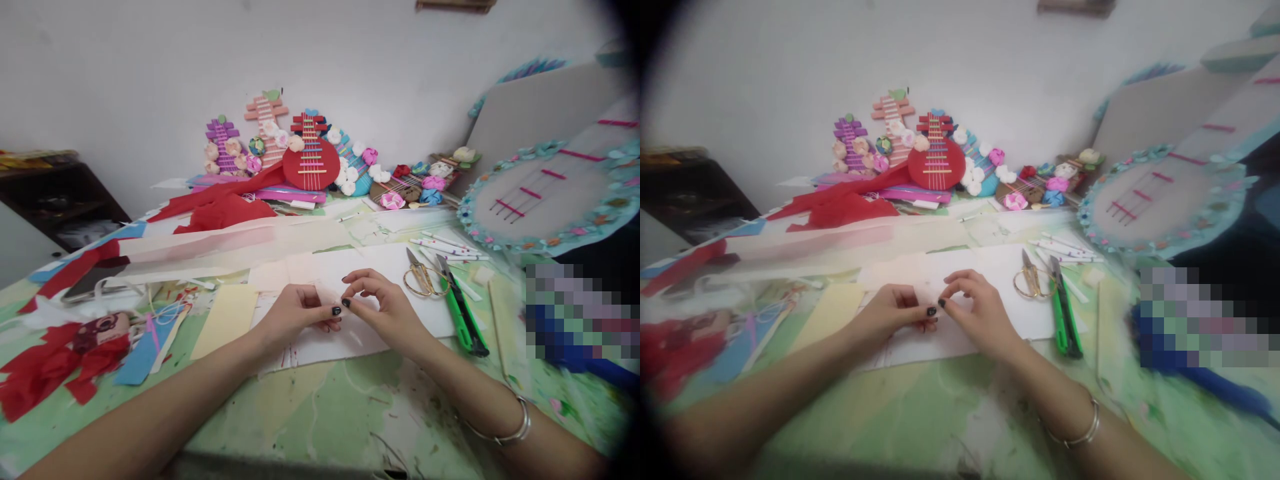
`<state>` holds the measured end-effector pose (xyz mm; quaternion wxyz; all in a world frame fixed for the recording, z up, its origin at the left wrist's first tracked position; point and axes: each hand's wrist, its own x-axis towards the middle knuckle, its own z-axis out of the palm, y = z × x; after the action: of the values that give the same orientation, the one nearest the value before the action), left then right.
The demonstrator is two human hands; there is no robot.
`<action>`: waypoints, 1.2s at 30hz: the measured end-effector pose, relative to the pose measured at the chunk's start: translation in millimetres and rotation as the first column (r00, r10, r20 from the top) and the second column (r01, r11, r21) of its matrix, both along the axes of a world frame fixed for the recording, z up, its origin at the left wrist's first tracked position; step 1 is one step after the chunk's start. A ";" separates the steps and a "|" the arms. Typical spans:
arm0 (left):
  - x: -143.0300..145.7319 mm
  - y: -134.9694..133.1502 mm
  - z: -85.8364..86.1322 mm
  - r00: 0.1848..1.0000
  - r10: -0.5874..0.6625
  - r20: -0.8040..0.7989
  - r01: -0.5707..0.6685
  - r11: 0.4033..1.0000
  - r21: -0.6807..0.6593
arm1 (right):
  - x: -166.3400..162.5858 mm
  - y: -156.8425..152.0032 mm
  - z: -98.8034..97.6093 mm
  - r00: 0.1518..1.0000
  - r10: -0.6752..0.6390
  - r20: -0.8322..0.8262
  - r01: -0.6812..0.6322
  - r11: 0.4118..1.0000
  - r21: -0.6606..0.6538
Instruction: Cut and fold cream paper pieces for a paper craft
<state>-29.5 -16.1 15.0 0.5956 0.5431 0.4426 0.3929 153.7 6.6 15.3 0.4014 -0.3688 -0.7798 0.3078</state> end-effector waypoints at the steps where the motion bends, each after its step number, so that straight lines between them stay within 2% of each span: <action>1: 0.0 0.1 0.2 1.000 -0.002 -0.002 0.002 1.000 0.002 | -0.1 0.1 -0.2 1.000 0.002 0.000 -0.002 1.000 0.000; 15: 0.6 0.5 -0.1 1.000 0.004 -0.008 -0.004 1.000 0.004 | -1.5 -2.6 -0.1 1.000 0.011 0.016 -0.012 0.998 0.066; 25: 1.0 -0.8 0.9 0.999 0.010 0.043 -0.009 1.000 -0.029 | 0.3 -2.8 2.0 0.999 0.036 -0.034 -0.036 0.999 -0.004; 33: -0.2 0.2 -2.1 0.996 0.046 0.080 -0.041 0.997 -0.067 | 4.0 5.3 1.6 0.997 -0.057 -0.050 0.057 0.998 -0.004; 36: -0.6 0.4 -2.2 0.994 0.071 0.088 -0.063 0.994 -0.084 | 15.2 15.7 0.9 0.980 -0.179 0.091 0.175 0.983 0.059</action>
<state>-30.1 -15.8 12.9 0.6231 0.4849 0.4488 0.4185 168.9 22.3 16.1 0.3987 -0.4407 -0.7698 0.2329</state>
